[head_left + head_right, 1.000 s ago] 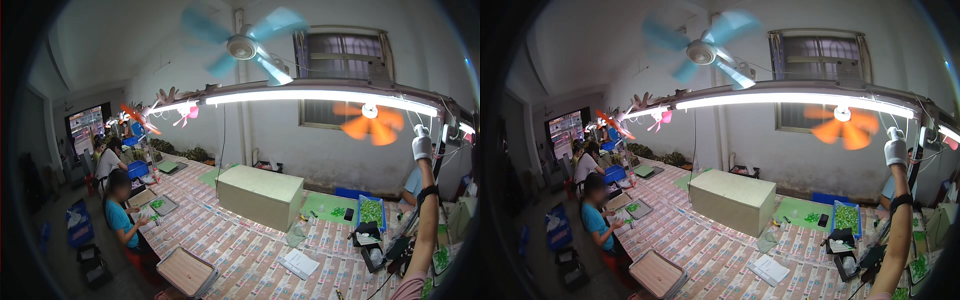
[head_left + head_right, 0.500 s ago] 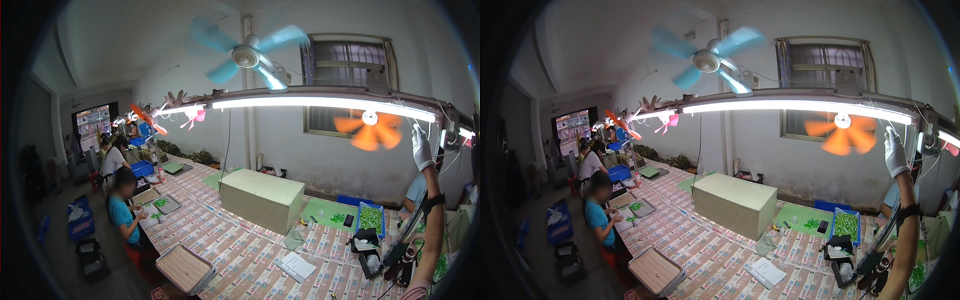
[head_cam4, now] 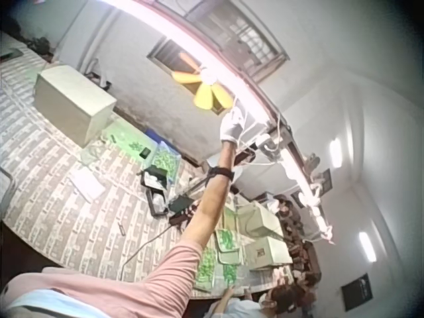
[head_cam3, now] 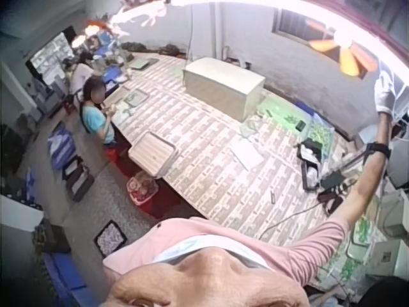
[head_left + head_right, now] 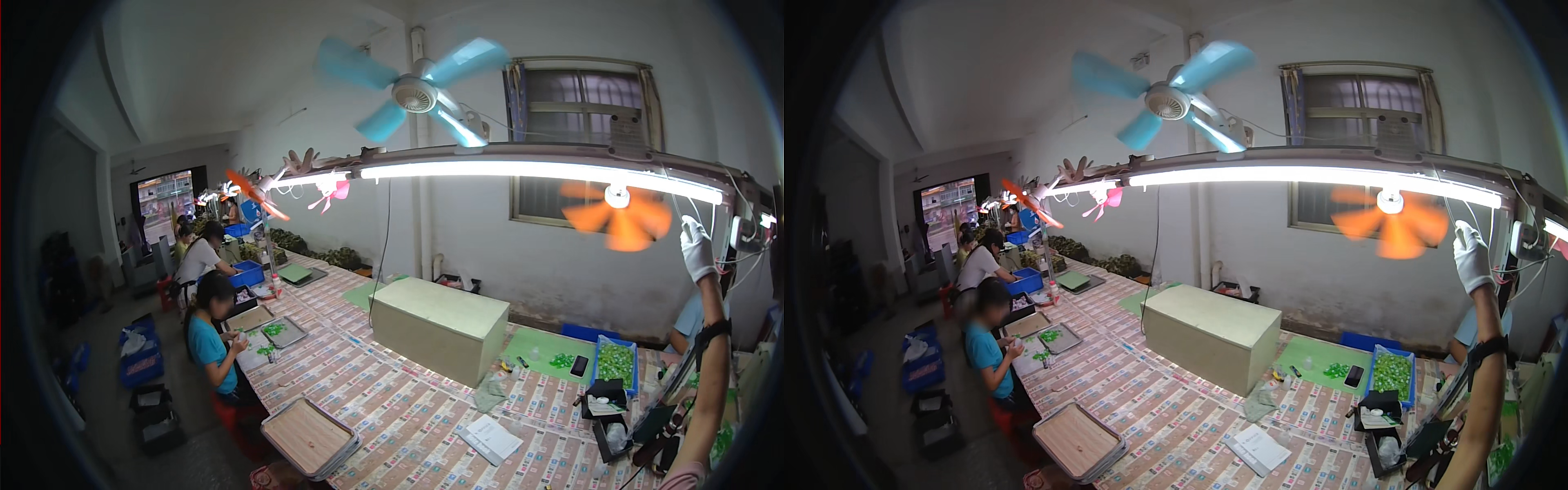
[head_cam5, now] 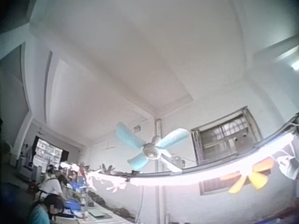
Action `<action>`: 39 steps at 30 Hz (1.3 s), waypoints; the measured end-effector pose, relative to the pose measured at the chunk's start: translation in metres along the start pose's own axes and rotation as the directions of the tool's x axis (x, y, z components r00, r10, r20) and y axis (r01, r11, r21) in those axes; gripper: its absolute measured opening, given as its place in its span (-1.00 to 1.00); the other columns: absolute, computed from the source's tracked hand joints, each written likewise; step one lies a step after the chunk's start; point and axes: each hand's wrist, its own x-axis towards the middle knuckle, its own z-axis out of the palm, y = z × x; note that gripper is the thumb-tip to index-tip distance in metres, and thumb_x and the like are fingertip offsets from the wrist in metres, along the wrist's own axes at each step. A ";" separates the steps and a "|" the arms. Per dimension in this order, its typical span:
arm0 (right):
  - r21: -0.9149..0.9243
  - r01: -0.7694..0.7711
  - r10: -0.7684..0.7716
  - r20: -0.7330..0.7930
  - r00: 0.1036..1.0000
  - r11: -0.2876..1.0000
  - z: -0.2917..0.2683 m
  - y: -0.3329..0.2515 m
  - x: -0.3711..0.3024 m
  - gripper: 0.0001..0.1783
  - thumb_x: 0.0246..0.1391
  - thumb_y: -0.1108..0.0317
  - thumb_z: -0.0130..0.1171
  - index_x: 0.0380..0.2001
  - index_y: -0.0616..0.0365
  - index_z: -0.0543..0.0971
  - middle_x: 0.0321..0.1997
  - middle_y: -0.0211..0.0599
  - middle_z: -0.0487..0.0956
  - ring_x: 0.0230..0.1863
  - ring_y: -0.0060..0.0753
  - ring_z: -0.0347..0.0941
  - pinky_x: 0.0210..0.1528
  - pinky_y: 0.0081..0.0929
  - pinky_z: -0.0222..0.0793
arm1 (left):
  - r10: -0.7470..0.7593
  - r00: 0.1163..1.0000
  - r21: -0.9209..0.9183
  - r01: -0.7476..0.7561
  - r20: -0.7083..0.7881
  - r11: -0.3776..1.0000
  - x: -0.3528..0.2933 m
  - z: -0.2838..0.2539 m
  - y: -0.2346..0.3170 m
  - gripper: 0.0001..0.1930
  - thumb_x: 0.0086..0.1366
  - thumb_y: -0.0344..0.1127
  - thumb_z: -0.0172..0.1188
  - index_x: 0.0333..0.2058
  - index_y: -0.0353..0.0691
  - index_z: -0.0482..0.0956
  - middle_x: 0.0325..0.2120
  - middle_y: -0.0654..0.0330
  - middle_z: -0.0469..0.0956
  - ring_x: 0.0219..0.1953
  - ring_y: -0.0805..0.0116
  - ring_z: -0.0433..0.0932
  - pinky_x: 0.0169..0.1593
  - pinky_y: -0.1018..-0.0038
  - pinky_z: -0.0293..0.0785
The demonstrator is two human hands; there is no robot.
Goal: Manually assemble plastic components onto small toy car bodies.
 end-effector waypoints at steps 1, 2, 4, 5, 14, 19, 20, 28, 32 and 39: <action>0.002 -0.001 0.001 0.001 1.000 1.000 0.000 -0.001 -0.001 -0.80 0.00 0.48 0.09 -0.26 0.23 0.56 -0.30 -0.03 0.58 -0.26 0.00 0.51 -0.16 -0.18 0.44 | -0.003 1.000 -0.001 0.003 -0.001 1.000 -0.001 0.001 -0.001 -0.75 0.16 -0.07 0.19 -0.43 -0.11 0.67 -0.45 0.01 0.61 -0.40 0.07 0.55 -0.37 0.16 0.41; -0.008 -0.036 0.036 0.029 0.999 0.999 -0.002 -0.007 -0.002 -0.77 0.01 0.46 0.08 -0.23 0.24 0.56 -0.28 0.00 0.58 -0.24 0.02 0.51 -0.13 -0.17 0.43 | -0.007 1.000 -0.003 0.007 0.000 1.000 -0.003 0.002 -0.002 -0.75 0.16 -0.07 0.19 -0.43 -0.11 0.67 -0.45 0.01 0.61 -0.40 0.07 0.55 -0.37 0.16 0.41; -0.028 -0.104 0.106 0.087 0.990 0.994 0.000 -0.017 -0.004 -0.72 0.03 0.44 0.06 -0.16 0.26 0.55 -0.22 0.04 0.58 -0.19 0.07 0.50 -0.07 -0.15 0.41 | -0.017 1.000 -0.009 0.017 0.000 1.000 -0.007 0.005 -0.004 -0.75 0.16 -0.07 0.19 -0.44 -0.11 0.67 -0.45 0.01 0.61 -0.40 0.07 0.55 -0.37 0.16 0.41; -0.030 -0.104 0.107 0.087 0.990 0.994 -0.001 -0.014 -0.004 -0.72 0.03 0.44 0.06 -0.16 0.26 0.55 -0.22 0.04 0.58 -0.19 0.07 0.50 -0.07 -0.15 0.41 | -0.016 1.000 -0.009 0.016 0.000 1.000 -0.007 0.005 -0.005 -0.75 0.16 -0.07 0.19 -0.44 -0.11 0.67 -0.45 0.01 0.61 -0.40 0.07 0.55 -0.37 0.16 0.41; -0.303 0.206 -0.168 0.146 0.975 0.930 0.000 0.030 -0.002 -0.59 0.09 0.62 0.08 0.05 0.24 0.44 -0.04 -0.01 0.56 -0.01 -0.10 0.53 0.02 -0.37 0.46 | -0.019 1.000 -0.014 0.019 0.001 1.000 -0.012 0.010 -0.011 -0.75 0.15 -0.07 0.20 -0.45 -0.10 0.67 -0.47 0.01 0.61 -0.42 0.08 0.55 -0.39 0.16 0.40; -0.269 0.214 -0.185 0.130 0.974 0.939 -0.003 0.028 -0.001 -0.60 0.09 0.58 0.11 0.04 0.22 0.45 -0.05 -0.03 0.57 -0.02 -0.08 0.53 0.01 -0.35 0.46 | -0.014 1.000 -0.015 0.014 0.001 1.000 -0.011 0.013 -0.015 -0.76 0.15 -0.07 0.21 -0.46 -0.10 0.67 -0.48 0.02 0.62 -0.43 0.08 0.55 -0.39 0.17 0.40; -0.258 0.215 -0.187 0.128 0.974 0.942 -0.002 0.025 -0.002 -0.60 0.09 0.58 0.11 0.04 0.22 0.45 -0.05 -0.03 0.57 -0.02 -0.08 0.53 0.01 -0.35 0.46 | -0.017 1.000 -0.015 0.017 0.001 1.000 -0.012 0.014 -0.016 -0.76 0.15 -0.07 0.21 -0.46 -0.10 0.67 -0.48 0.02 0.62 -0.44 0.08 0.55 -0.39 0.17 0.40; -0.291 0.167 -0.143 0.102 0.984 0.942 -0.005 0.006 -0.001 -0.64 0.12 0.51 0.11 0.03 0.20 0.47 -0.04 -0.04 0.57 -0.02 -0.07 0.53 0.01 -0.33 0.45 | -0.024 1.000 -0.017 0.024 0.001 1.000 -0.018 0.018 -0.023 -0.76 0.14 -0.07 0.22 -0.48 -0.09 0.68 -0.50 0.02 0.62 -0.45 0.09 0.55 -0.40 0.17 0.40; -0.323 0.241 -0.221 0.096 0.970 0.915 -0.007 0.013 0.002 -0.63 0.11 0.51 0.12 0.03 0.20 0.47 -0.03 -0.05 0.57 -0.02 -0.06 0.53 0.01 -0.33 0.45 | -0.022 1.000 -0.014 0.022 0.003 1.000 -0.020 0.020 -0.027 -0.76 0.14 -0.07 0.23 -0.49 -0.09 0.68 -0.51 0.02 0.62 -0.46 0.09 0.55 -0.41 0.17 0.40; -0.306 0.152 -0.124 0.112 0.986 0.940 -0.009 -0.002 0.001 -0.61 0.09 0.50 0.14 0.03 0.18 0.47 -0.02 -0.06 0.57 -0.02 -0.05 0.53 0.01 -0.32 0.46 | -0.025 1.000 -0.014 0.025 0.000 1.000 -0.025 0.023 -0.032 -0.76 0.14 -0.07 0.23 -0.50 -0.09 0.68 -0.52 0.03 0.62 -0.47 0.09 0.56 -0.42 0.17 0.39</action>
